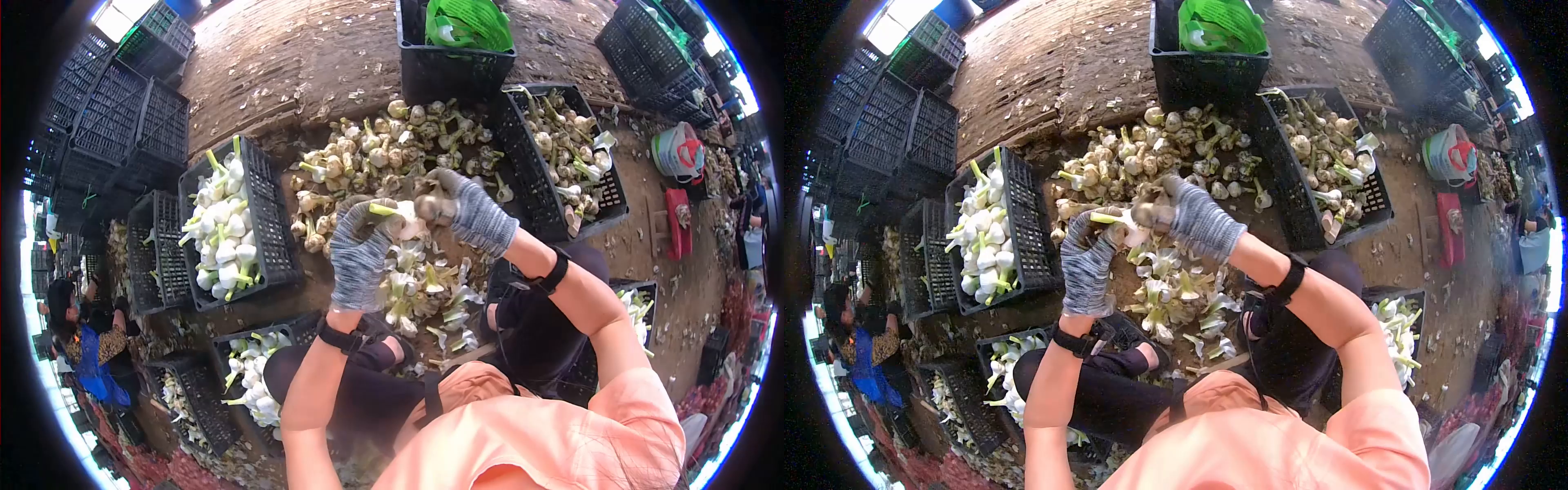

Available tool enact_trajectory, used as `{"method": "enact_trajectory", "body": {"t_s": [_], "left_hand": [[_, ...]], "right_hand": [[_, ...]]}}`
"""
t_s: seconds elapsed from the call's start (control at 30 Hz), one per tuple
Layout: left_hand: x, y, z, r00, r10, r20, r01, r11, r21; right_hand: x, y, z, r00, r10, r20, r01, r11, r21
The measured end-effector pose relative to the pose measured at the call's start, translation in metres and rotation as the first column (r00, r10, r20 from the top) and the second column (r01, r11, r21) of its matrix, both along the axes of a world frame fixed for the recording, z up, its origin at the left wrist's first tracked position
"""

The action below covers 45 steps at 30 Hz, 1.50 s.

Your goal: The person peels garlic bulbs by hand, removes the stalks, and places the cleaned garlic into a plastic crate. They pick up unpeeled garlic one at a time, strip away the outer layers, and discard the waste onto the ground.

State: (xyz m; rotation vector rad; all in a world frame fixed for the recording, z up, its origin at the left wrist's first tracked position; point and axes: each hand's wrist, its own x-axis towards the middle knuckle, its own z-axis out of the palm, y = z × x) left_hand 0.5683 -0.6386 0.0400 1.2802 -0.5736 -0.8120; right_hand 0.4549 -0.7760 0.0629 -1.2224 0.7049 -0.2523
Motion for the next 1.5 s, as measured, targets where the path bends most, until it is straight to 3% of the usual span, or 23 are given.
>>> {"method": "enact_trajectory", "body": {"t_s": [0.03,0.1,0.17,0.2,0.3,0.33,0.37,0.43,0.47,0.53,0.67,0.77,0.83,0.87,0.9,1.0,1.13,1.17,1.23,1.3,1.37,1.43,1.5], "left_hand": [[0.0,0.0,-0.001,0.999,-0.016,0.036,0.017,1.0,-0.01],[0.0,0.002,-0.003,0.993,-0.041,0.109,0.045,0.999,-0.03],[0.001,0.003,-0.001,0.995,-0.05,0.082,0.052,0.998,-0.027],[0.001,0.003,0.0,0.997,-0.056,0.053,0.057,0.998,-0.028],[0.004,0.004,0.0,0.998,-0.058,0.009,0.058,0.998,0.003],[0.004,0.003,0.0,0.998,-0.056,0.009,0.056,0.998,0.001],[0.003,0.002,0.001,0.996,-0.044,0.08,0.045,0.999,-0.01],[0.002,0.001,0.001,0.988,-0.031,0.153,0.035,0.999,-0.023],[0.001,0.001,0.0,0.971,-0.018,0.24,0.027,0.999,-0.037],[0.001,0.003,0.004,0.914,-0.021,0.406,0.037,0.999,-0.032],[-0.001,0.004,0.009,0.935,-0.016,0.355,0.05,0.995,-0.084],[0.001,0.007,0.012,0.991,-0.039,0.129,0.052,0.994,-0.098],[0.005,0.008,0.012,0.965,-0.12,-0.234,0.073,0.977,-0.199],[0.009,0.009,0.011,0.897,-0.207,-0.391,0.101,0.956,-0.274],[0.012,0.009,0.008,0.898,-0.202,-0.39,0.096,0.957,-0.273],[0.023,0.017,-0.002,0.496,-0.233,-0.836,-0.07,0.95,-0.306],[0.041,0.033,-0.022,0.403,-0.1,-0.91,-0.15,0.973,-0.173],[0.046,0.039,-0.022,0.471,-0.098,-0.877,-0.133,0.974,-0.181],[0.065,0.054,-0.003,0.504,0.033,-0.863,-0.215,0.973,-0.088],[0.095,0.083,0.013,0.676,0.004,-0.737,-0.253,0.94,-0.227],[0.115,0.123,0.056,0.799,0.236,-0.553,-0.36,0.925,-0.125],[0.127,0.173,0.073,0.897,0.398,0.191,-0.42,0.902,0.098],[0.129,0.223,0.086,0.896,0.443,-0.028,-0.431,0.883,0.185]], "right_hand": [[-0.001,0.002,0.01,0.962,0.146,-0.231,-0.236,0.867,-0.438],[-0.002,-0.004,-0.004,0.955,0.206,-0.214,-0.272,0.895,-0.354],[-0.006,-0.012,-0.013,0.945,0.324,0.048,-0.304,0.921,-0.246],[-0.007,-0.015,-0.006,0.954,0.298,0.015,-0.298,0.954,-0.023],[-0.009,-0.023,-0.018,0.961,0.246,-0.13,-0.275,0.908,-0.315],[-0.01,-0.023,-0.033,0.98,0.195,0.029,-0.193,0.98,-0.049],[-0.009,-0.018,-0.025,0.98,0.197,0.029,-0.195,0.979,-0.052],[-0.008,-0.002,-0.003,0.975,0.2,-0.092,-0.221,0.874,-0.432],[-0.01,0.005,-0.001,0.991,0.136,-0.006,-0.093,0.644,-0.759],[-0.009,0.006,0.002,0.99,0.137,-0.034,-0.117,0.663,-0.74],[-0.009,-0.011,-0.009,0.988,0.042,-0.148,-0.144,0.596,-0.79],[-0.009,-0.026,-0.018,0.961,-0.087,-0.262,-0.205,0.414,-0.887],[-0.006,-0.036,-0.024,0.466,0.204,-0.861,-0.881,0.204,-0.428],[-0.015,-0.038,-0.024,0.328,0.365,-0.871,-0.945,0.115,-0.308],[-0.021,-0.033,-0.022,0.328,0.367,-0.871,-0.945,0.11,-0.309],[-0.021,-0.027,-0.026,0.582,0.436,-0.687,-0.803,0.176,-0.569],[0.002,-0.02,-0.062,0.871,0.316,-0.377,-0.492,0.55,-0.675],[0.006,-0.013,-0.076,0.902,0.344,-0.26,-0.431,0.717,-0.548],[0.019,0.0,-0.086,0.905,0.379,-0.193,-0.425,0.821,-0.38],[0.028,0.006,-0.093,0.799,0.437,-0.413,-0.601,0.614,-0.513],[0.032,0.005,-0.111,0.663,0.468,-0.585,-0.745,0.333,-0.578],[0.044,0.008,-0.14,0.422,0.394,-0.816,-0.906,0.177,-0.383],[0.051,0.016,-0.166,0.406,0.39,-0.827,-0.914,0.181,-0.363]]}}
